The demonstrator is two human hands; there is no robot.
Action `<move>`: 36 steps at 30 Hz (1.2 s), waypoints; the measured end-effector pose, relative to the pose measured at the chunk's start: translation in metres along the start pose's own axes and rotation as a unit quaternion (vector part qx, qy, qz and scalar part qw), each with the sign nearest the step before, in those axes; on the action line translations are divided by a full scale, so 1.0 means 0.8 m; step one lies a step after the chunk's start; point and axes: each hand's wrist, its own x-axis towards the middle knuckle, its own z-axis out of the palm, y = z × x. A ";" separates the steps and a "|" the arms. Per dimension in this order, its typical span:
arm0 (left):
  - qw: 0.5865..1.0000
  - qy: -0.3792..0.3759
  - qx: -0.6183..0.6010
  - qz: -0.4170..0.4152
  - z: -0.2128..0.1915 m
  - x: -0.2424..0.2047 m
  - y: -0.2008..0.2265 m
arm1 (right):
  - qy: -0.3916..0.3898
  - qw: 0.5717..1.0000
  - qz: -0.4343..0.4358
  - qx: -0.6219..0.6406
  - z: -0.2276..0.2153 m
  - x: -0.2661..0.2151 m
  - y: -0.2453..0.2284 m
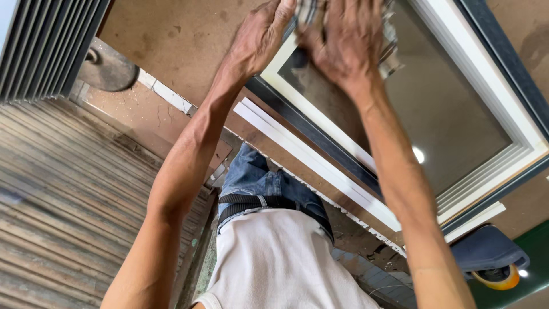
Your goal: The person assembles a window frame by placing white plastic strips along the edges of a glass pane and securing them with tape. They repeatedly adjust the frame, wipe the glass with a cloth, and reposition the strips to ensure alignment.
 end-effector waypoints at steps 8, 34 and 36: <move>0.929 -0.010 0.350 0.123 -0.014 0.008 -0.021 | -0.006 0.999 -0.039 -0.030 0.093 -0.136 -0.090; 0.991 -0.070 0.098 0.049 -0.026 0.001 0.081 | -0.040 0.994 0.098 0.011 0.083 -0.197 0.065; 0.987 -0.094 0.125 0.016 -0.029 -0.009 0.064 | -0.040 0.981 0.192 -0.002 0.060 -0.286 0.141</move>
